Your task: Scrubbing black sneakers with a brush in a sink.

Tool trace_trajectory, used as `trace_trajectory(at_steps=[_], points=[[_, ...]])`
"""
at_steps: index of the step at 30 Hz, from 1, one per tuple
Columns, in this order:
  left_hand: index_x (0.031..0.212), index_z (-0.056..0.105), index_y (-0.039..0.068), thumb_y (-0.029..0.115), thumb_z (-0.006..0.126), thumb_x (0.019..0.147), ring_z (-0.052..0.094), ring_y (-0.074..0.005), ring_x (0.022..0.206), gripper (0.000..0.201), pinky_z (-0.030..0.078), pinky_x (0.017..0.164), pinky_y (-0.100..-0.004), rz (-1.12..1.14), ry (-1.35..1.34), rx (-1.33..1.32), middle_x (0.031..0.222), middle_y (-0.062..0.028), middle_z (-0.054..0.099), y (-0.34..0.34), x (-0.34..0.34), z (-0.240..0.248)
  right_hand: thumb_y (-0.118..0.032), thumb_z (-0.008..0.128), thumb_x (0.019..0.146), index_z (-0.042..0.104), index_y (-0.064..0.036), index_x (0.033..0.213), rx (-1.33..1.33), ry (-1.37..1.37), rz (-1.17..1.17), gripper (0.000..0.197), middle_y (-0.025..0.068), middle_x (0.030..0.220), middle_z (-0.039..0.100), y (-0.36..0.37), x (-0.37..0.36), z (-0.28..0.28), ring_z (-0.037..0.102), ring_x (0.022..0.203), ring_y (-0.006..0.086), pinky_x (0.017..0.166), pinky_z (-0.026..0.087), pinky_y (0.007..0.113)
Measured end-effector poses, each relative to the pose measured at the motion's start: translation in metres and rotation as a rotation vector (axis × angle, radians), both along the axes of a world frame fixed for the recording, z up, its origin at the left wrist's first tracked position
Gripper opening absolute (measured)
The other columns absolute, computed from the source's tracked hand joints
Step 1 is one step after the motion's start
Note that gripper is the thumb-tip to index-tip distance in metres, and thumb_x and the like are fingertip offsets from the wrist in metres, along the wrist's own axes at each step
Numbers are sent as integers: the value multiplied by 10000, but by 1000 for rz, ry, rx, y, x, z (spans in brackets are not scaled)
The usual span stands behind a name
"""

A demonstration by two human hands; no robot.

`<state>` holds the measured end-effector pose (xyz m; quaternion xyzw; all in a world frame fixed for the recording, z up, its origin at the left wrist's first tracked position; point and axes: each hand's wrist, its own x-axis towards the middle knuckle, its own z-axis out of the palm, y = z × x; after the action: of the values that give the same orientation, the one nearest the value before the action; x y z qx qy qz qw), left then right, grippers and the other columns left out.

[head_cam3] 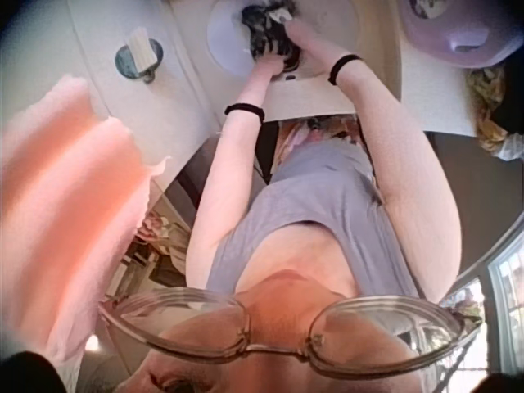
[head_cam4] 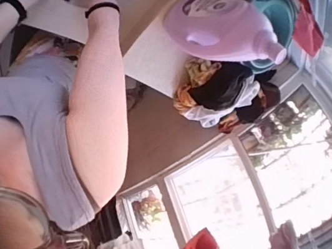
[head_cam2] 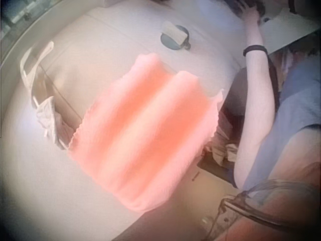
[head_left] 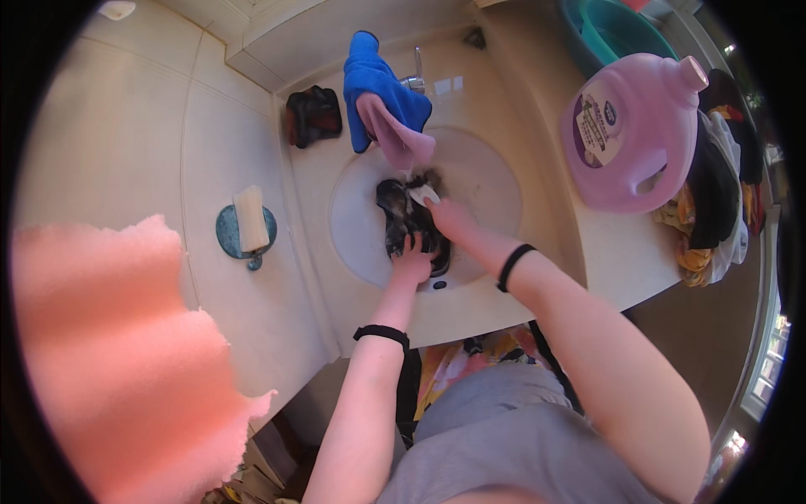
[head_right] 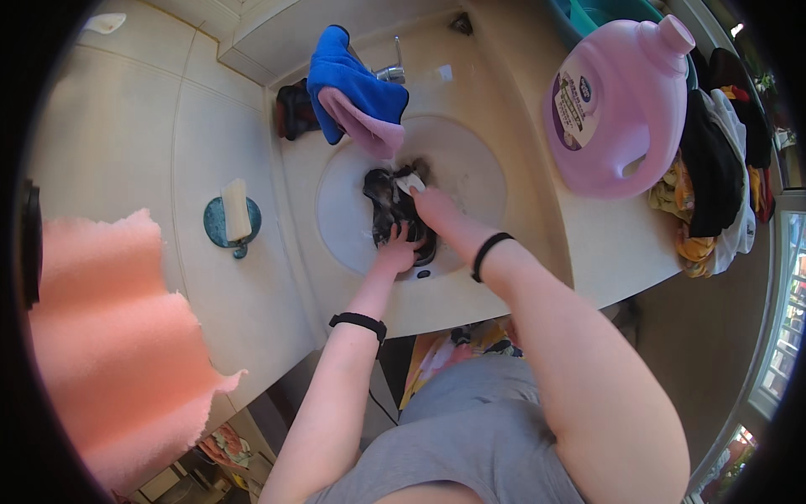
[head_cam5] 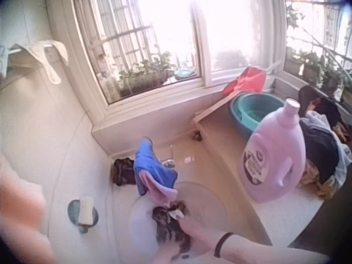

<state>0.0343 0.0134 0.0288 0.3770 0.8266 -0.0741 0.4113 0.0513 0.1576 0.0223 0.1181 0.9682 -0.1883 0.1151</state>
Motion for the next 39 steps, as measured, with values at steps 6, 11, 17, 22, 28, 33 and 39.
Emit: trace_trajectory(at_steps=[6,11,17,22,28,33,39], points=[[1270,382,412,168,373,852,27,-259,1345,484,136,1014,-582,115,-11,-45,1464,-35,18,-8,-10,6,-71,419,809,422,-80,1222,-171,-66,6,413,199,793,602,-36,26,18,588,731,363,633,467,450],[1251,413,411,165,363,857,49,-247,1345,468,141,1016,-574,22,-61,-57,1463,-15,53,-9,-8,10,-55,413,799,412,-45,1223,-108,-83,53,425,201,764,599,-19,36,11,588,714,361,614,464,454],[1231,445,395,190,345,875,69,-224,1342,423,144,1007,-589,57,-26,20,1460,8,78,-20,-3,6,-30,416,774,425,-42,1224,-16,11,-38,451,189,725,603,-38,6,-2,590,689,362,601,463,456],[1239,441,381,224,356,885,71,-216,1342,397,141,1002,-599,110,-62,-12,1458,20,82,-18,-8,9,-21,409,771,436,-73,1219,-105,-64,13,452,206,798,605,-41,60,-5,594,714,364,612,460,464],[1273,414,335,256,335,909,59,-213,1343,380,143,1003,-598,88,-47,-9,1458,25,74,-10,-6,6,-40,393,787,434,-83,1214,22,47,-36,431,212,804,602,-24,-14,0,595,740,358,618,463,457],[1348,263,340,103,337,855,12,-218,1347,551,111,995,-617,97,-91,-8,1464,30,29,-10,-8,12,-50,394,790,422,-88,1218,-24,-32,-69,430,221,800,600,-40,22,-10,589,742,370,630,461,467],[1374,144,349,160,450,817,-24,-223,1347,663,108,997,-614,131,30,-1,1466,16,-6,-9,-14,-6,-52,400,810,420,-40,1196,-4,118,-41,386,204,767,607,-33,11,-14,600,752,357,635,481,440]])
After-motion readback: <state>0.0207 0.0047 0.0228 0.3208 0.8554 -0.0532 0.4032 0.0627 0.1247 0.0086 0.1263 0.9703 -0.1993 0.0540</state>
